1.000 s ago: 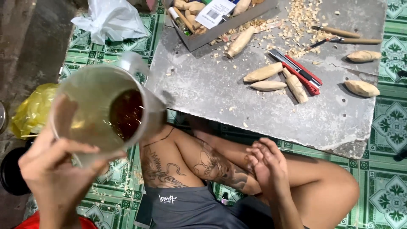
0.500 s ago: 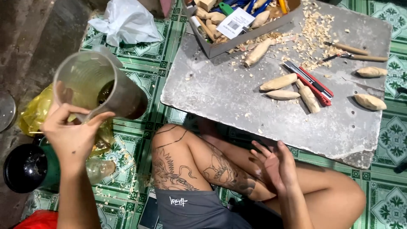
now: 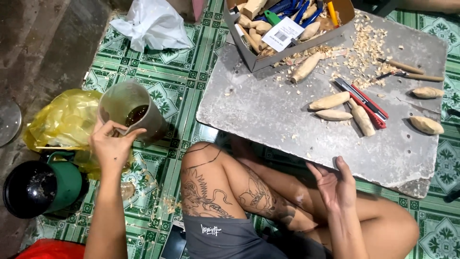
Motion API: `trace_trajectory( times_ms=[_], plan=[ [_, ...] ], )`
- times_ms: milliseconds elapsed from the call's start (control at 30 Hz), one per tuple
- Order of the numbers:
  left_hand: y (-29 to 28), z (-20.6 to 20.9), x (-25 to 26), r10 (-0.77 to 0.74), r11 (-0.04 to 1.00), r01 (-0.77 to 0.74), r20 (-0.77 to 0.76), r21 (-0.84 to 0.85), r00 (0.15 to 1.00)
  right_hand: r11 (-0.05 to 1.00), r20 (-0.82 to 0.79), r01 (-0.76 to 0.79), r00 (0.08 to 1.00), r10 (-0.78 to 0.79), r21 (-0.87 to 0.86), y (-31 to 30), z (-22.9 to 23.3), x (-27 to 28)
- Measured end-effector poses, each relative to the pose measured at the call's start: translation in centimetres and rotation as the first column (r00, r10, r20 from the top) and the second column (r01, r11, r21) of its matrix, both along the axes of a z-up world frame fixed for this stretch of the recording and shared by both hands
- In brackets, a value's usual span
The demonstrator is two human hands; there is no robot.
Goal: Whittle small wooden pieces using a utility knife while sitting on the floor.
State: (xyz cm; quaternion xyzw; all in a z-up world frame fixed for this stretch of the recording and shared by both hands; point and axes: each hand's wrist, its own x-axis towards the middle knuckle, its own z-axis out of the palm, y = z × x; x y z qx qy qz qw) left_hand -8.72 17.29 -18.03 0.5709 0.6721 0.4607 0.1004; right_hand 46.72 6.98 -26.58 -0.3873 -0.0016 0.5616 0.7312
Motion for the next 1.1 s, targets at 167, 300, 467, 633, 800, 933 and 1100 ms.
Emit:
trace_trajectory(
  times_ms=[167, 300, 467, 633, 800, 933, 1100],
  plan=[
    [1.0, -2.4, -0.6, 0.029, 0.992, -0.026, 0.02, -0.126, 0.999, 0.993, 0.017, -0.04, 0.999, 0.043, -0.111, -1.0, 2.7, -0.6],
    [2.1, -1.7, 1.1, -0.017, 0.993, 0.012, -0.036, -0.115, 0.999, 0.986, -0.021, -0.044, 0.999, 0.041, -0.162, -1.2, 3.6, -0.1],
    [3.0, -1.8, 2.8, 0.061, 0.987, -0.055, 0.037, -0.152, 0.997, 0.984, -0.079, -0.103, 0.993, 0.092, -0.143, -1.7, 5.0, -0.2],
    [3.4, -2.2, 3.0, 0.066, 0.984, -0.075, -0.064, -0.163, 0.996, 0.977, -0.072, -0.089, 0.994, 0.076, -0.194, -2.0, 5.9, -0.3],
    [3.4, -2.6, 2.9, 0.066, 0.988, -0.079, -0.094, -0.136, 0.993, 0.97, -0.077, -0.138, 0.989, 0.124, -0.201, -2.4, 8.2, 0.0],
    [3.3, -2.4, 3.0, 0.046, 0.994, -0.054, -0.079, -0.097, 0.996, 0.964, -0.11, -0.1, 0.991, 0.075, -0.247, -2.7, 8.3, 0.4],
    [3.3, -3.2, 1.2, 0.004, 0.998, -0.01, -0.104, -0.057, 0.995, 0.952, -0.081, -0.133, 0.99, 0.114, -0.275, -3.1, 10.0, 0.1]
  ],
)
